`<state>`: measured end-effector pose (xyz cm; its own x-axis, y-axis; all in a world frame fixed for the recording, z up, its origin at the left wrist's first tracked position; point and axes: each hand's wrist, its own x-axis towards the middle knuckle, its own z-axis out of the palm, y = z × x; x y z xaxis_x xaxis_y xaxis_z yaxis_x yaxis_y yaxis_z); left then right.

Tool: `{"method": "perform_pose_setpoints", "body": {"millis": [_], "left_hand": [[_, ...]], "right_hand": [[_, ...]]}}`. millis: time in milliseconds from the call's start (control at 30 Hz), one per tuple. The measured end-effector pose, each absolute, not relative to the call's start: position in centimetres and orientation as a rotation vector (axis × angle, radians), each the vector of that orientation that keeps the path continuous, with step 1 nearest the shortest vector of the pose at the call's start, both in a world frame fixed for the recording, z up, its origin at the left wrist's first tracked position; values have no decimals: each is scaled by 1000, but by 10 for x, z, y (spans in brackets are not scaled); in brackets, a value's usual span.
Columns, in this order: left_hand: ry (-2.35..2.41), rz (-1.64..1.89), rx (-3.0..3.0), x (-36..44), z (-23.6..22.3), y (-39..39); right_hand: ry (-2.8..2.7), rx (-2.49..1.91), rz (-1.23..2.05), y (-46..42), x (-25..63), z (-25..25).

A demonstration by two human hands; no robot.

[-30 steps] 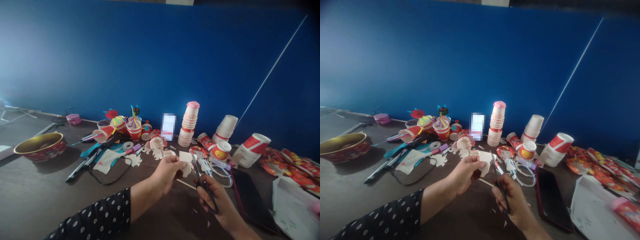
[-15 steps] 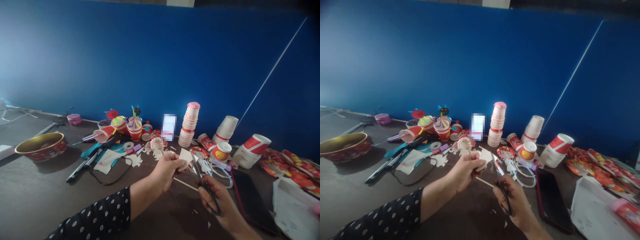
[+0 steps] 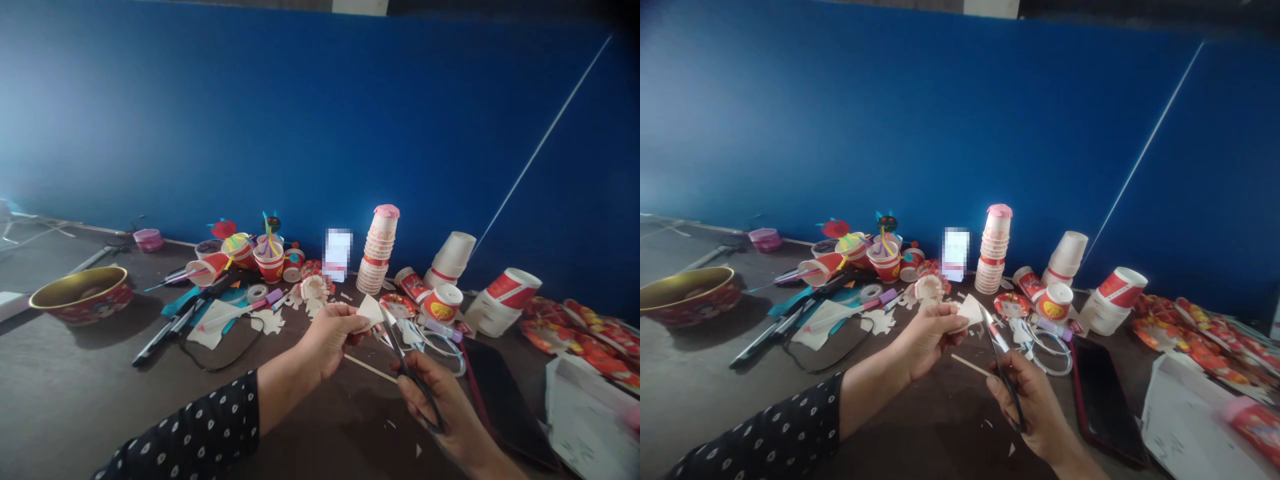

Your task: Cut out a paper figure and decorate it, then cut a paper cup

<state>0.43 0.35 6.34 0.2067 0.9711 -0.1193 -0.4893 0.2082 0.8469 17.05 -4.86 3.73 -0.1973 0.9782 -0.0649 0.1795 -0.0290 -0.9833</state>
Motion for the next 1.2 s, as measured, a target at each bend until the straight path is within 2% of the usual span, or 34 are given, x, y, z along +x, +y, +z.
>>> {"method": "perform_pose_setpoints", "body": {"millis": [1200], "left_hand": [[873,1119,934,-8,68,15]], "right_hand": [[-1619,-1203,1327,-48,181,27]]}}
